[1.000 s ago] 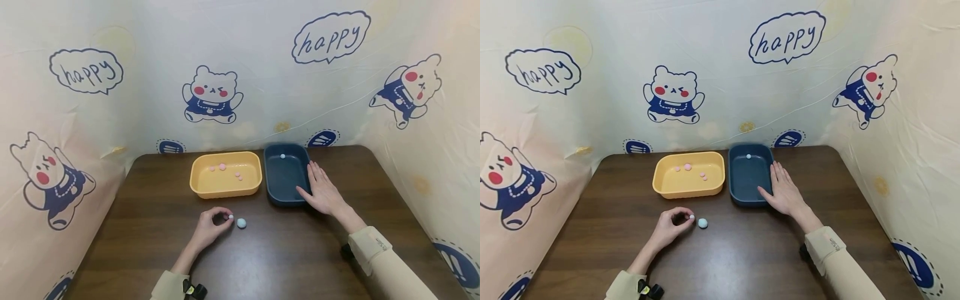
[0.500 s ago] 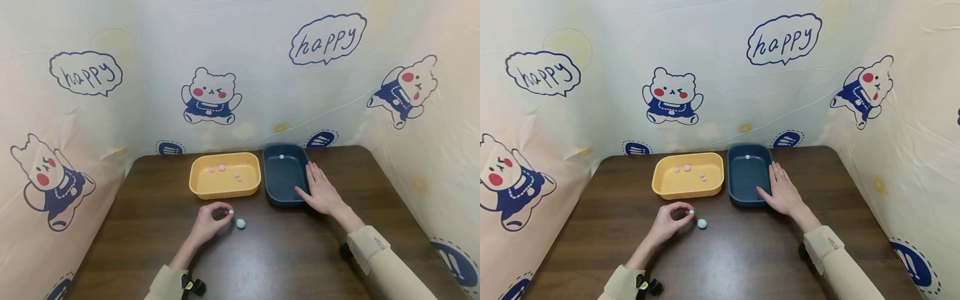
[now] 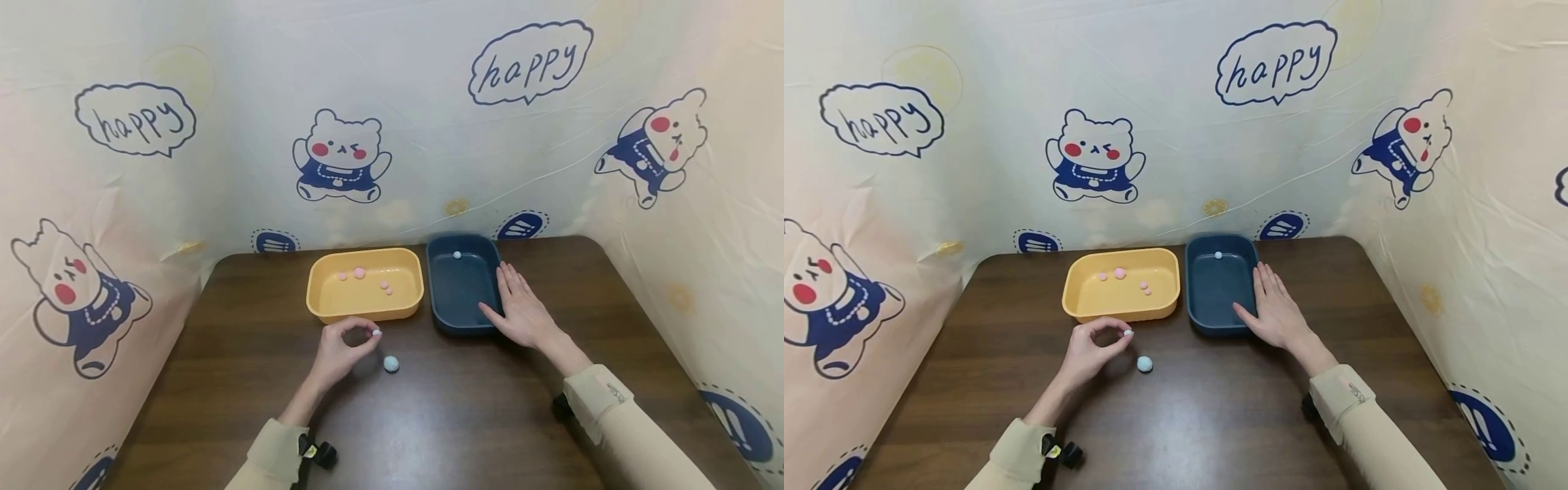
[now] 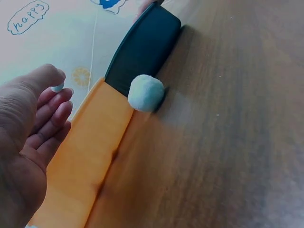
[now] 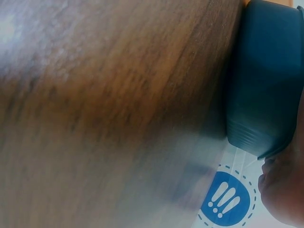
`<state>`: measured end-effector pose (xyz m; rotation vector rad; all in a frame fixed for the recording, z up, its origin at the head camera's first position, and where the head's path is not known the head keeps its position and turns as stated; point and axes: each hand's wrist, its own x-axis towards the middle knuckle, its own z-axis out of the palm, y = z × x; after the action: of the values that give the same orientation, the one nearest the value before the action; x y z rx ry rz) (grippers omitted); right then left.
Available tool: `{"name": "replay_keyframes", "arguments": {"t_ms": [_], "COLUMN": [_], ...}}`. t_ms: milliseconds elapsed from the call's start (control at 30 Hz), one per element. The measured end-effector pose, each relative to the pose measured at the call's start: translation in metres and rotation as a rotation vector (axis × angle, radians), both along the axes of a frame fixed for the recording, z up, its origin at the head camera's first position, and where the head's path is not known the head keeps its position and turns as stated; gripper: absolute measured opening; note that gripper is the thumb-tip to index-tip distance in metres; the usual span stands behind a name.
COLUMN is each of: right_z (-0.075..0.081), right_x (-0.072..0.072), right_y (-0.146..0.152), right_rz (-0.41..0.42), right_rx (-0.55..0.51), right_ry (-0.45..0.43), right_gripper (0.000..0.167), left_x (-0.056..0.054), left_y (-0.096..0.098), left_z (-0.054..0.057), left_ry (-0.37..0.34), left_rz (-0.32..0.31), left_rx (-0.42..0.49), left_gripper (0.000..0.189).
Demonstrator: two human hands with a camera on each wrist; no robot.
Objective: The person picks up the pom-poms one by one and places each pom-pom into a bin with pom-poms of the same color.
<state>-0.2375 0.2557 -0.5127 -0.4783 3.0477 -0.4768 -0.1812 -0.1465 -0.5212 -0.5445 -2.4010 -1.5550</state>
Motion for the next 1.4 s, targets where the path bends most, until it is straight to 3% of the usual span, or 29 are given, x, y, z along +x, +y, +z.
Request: {"name": "replay_keyframes", "arguments": {"t_ms": [500, 767, 1400], "right_z": [-0.001, -0.003, -0.003], "right_x": [-0.001, -0.001, 0.000], "right_y": [0.001, 0.001, 0.000], "right_rz": [0.004, 0.002, -0.007], "right_rx": [-0.001, 0.001, -0.008], "right_ry": [-0.003, 0.008, -0.007], "right_gripper": [0.098, 0.097, 0.098], "left_x": [-0.025, -0.042, -0.070], "left_y": [0.020, 0.036, 0.076], "left_z": [0.017, 0.021, 0.015], "left_ry": [0.066, 0.077, 0.001], "left_rz": [-0.034, -0.067, -0.119], "left_rx": [-0.017, -0.012, -0.031], "left_gripper": [0.014, 0.014, 0.012]}}
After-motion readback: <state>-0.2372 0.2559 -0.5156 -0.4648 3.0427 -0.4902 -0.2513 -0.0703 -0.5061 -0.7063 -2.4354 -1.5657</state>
